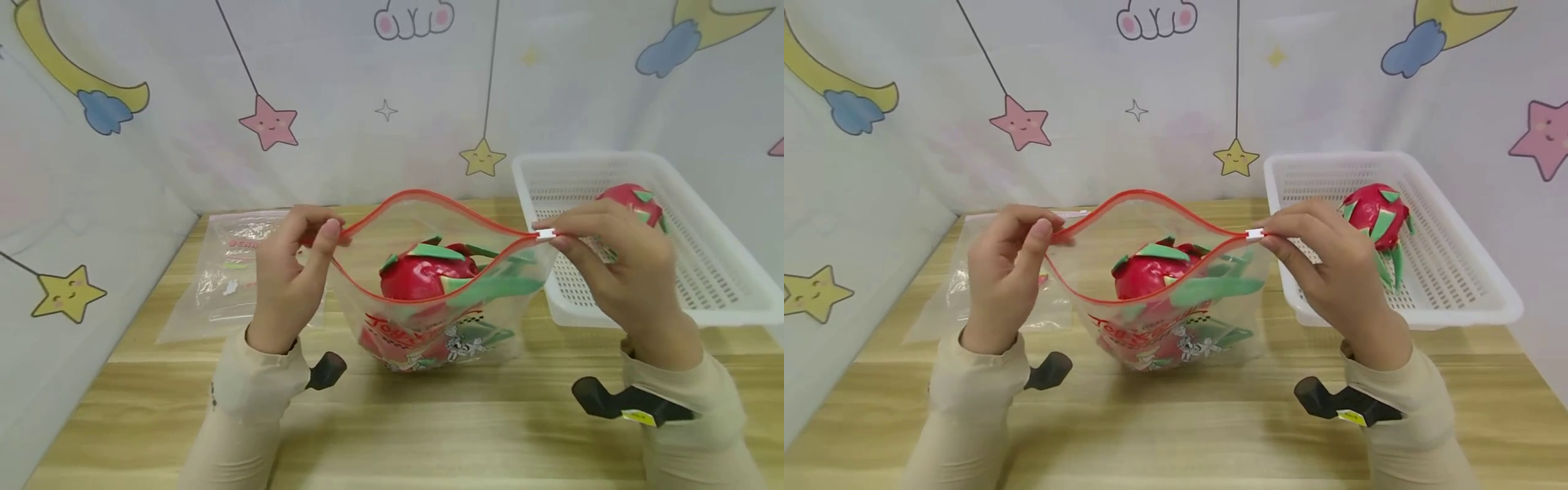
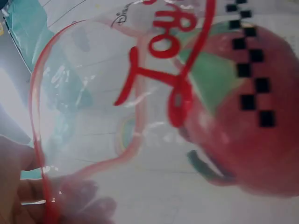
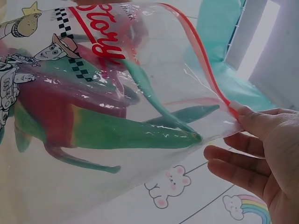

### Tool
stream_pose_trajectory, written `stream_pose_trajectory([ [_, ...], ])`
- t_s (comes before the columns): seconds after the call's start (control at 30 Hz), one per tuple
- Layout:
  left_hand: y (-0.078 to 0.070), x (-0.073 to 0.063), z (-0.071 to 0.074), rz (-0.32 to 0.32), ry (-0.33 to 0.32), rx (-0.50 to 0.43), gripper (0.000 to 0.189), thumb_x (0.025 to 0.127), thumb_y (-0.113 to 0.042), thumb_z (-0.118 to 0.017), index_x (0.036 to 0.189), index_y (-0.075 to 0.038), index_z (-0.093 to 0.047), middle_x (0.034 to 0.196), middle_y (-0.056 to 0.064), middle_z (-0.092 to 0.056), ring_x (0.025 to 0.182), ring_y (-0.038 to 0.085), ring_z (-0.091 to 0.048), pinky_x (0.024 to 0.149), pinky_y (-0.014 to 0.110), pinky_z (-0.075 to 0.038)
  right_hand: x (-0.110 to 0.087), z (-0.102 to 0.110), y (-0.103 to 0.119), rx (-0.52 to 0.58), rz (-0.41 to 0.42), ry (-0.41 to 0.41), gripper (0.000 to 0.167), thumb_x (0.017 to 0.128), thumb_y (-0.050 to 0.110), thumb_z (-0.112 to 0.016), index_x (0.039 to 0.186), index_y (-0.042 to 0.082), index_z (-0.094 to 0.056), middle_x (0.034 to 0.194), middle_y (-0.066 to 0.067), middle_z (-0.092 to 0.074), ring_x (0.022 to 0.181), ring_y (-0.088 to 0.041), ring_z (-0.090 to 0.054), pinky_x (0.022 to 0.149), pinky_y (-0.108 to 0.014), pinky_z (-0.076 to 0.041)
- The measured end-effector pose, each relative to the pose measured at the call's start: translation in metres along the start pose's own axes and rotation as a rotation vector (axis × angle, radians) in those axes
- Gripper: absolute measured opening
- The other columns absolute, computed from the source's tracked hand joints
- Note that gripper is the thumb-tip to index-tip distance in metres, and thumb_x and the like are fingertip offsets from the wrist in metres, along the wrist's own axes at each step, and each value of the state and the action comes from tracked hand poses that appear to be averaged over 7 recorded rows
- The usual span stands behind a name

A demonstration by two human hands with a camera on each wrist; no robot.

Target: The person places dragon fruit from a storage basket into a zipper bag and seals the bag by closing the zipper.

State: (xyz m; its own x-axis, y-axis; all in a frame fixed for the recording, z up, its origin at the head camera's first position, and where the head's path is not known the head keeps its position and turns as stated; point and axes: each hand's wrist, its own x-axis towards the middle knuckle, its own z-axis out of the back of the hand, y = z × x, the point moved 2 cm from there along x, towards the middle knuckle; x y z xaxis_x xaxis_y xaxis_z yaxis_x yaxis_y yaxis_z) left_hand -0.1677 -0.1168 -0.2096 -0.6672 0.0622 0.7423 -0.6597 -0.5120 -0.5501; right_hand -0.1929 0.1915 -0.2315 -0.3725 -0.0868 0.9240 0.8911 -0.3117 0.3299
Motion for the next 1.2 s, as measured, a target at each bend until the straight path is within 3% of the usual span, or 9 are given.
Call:
stream_pose_trajectory([
  [0.2,-0.029,0.009,0.005,-0.064,0.291,0.385,0.049,0.099,-0.047,-0.046,0.113,-0.003,-0.061,0.072,0.004,-0.061,0.065,0.016,-0.058,0.06,0.026,-0.047,-0.006,-0.003,0.003,-0.087,0.001,-0.016,0.051,0.09,0.045,-0.061,0.081,-0.005,-0.069,0.067,-0.016,-0.065,0.064,0.01,-0.048,0.06,-0.005,-0.03],
  [0.3,-0.043,0.013,0.003,-0.095,0.427,0.513,0.057,0.097,-0.055,-0.044,0.126,-0.007,-0.058,0.085,0.007,-0.062,0.075,0.02,-0.058,0.066,0.032,-0.048,-0.008,-0.003,0.004,-0.083,0.016,-0.029,0.051,0.09,0.045,-0.061,0.079,-0.005,-0.068,0.065,-0.015,-0.064,0.061,0.009,-0.047,0.056,-0.006,-0.026],
  [0.4,-0.056,0.018,-0.002,-0.172,0.543,0.53,0.061,0.095,-0.057,-0.047,0.137,-0.012,-0.05,0.116,0.011,-0.061,0.102,0.026,-0.059,0.092,0.04,-0.047,-0.009,-0.004,0.006,-0.049,0.032,-0.019,0.049,0.09,0.042,-0.062,0.079,-0.005,-0.068,0.068,-0.013,-0.065,0.064,0.008,-0.049,0.058,-0.005,-0.029],
  [0.5,-0.066,0.027,-0.014,-0.237,0.684,0.462,0.065,0.093,-0.053,-0.054,0.146,-0.018,-0.039,0.143,0.008,-0.047,0.135,0.024,-0.044,0.115,0.045,-0.029,-0.008,-0.004,0.009,-0.032,0.037,0.003,0.047,0.09,0.041,-0.062,0.08,-0.004,-0.069,0.071,-0.011,-0.067,0.067,0.008,-0.051,0.063,-0.003,-0.033],
  [0.63,-0.077,0.038,-0.036,-0.273,0.833,0.395,0.064,0.093,-0.052,-0.056,0.146,-0.019,-0.038,0.145,-0.005,-0.048,0.133,0.009,-0.046,0.12,0.042,-0.02,-0.003,-0.007,0.013,0.003,0.08,0.06,0.043,0.091,0.038,-0.063,0.08,-0.003,-0.069,0.071,-0.012,-0.067,0.075,0.007,-0.058,0.075,-0.001,-0.042],
  [0.73,-0.081,0.043,-0.049,-0.255,0.848,0.411,0.055,0.094,-0.051,-0.055,0.138,-0.018,-0.048,0.122,-0.012,-0.065,0.105,0.001,-0.064,0.115,0.035,-0.028,0.001,-0.009,0.017,0.013,0.124,0.115,0.041,0.092,0.036,-0.061,0.081,-0.002,-0.069,0.07,-0.012,-0.068,0.076,0.001,-0.062,0.08,-0.002,-0.044],
  [0.83,-0.084,0.045,-0.057,-0.252,0.817,0.44,0.041,0.093,-0.049,-0.057,0.123,-0.021,-0.059,0.091,-0.016,-0.07,0.073,-0.002,-0.063,0.101,0.028,-0.038,0.003,-0.011,0.019,-0.004,0.163,0.148,0.039,0.094,0.036,-0.059,0.082,0.0,-0.069,0.07,-0.009,-0.068,0.072,-0.006,-0.062,0.079,-0.002,-0.045],
  [1.03,-0.091,0.049,-0.069,-0.316,0.818,0.38,0.019,0.094,-0.038,-0.061,0.104,-0.022,-0.063,0.079,-0.013,-0.063,0.06,0.003,-0.052,0.057,0.018,-0.042,0.01,-0.01,0.023,-0.019,0.213,0.184,0.037,0.095,0.034,-0.058,0.081,0.002,-0.069,0.069,-0.006,-0.067,0.065,-0.01,-0.057,0.068,-0.009,-0.045],
  [1.2,-0.093,0.054,-0.076,-0.39,0.775,0.384,0.016,0.095,-0.036,-0.06,0.096,-0.02,-0.062,0.069,-0.009,-0.057,0.05,0.005,-0.045,0.05,0.018,-0.038,0.019,-0.005,0.024,-0.008,0.185,0.246,0.038,0.096,0.034,-0.057,0.081,0.002,-0.07,0.069,-0.004,-0.066,0.065,-0.005,-0.054,0.066,-0.009,-0.042],
])
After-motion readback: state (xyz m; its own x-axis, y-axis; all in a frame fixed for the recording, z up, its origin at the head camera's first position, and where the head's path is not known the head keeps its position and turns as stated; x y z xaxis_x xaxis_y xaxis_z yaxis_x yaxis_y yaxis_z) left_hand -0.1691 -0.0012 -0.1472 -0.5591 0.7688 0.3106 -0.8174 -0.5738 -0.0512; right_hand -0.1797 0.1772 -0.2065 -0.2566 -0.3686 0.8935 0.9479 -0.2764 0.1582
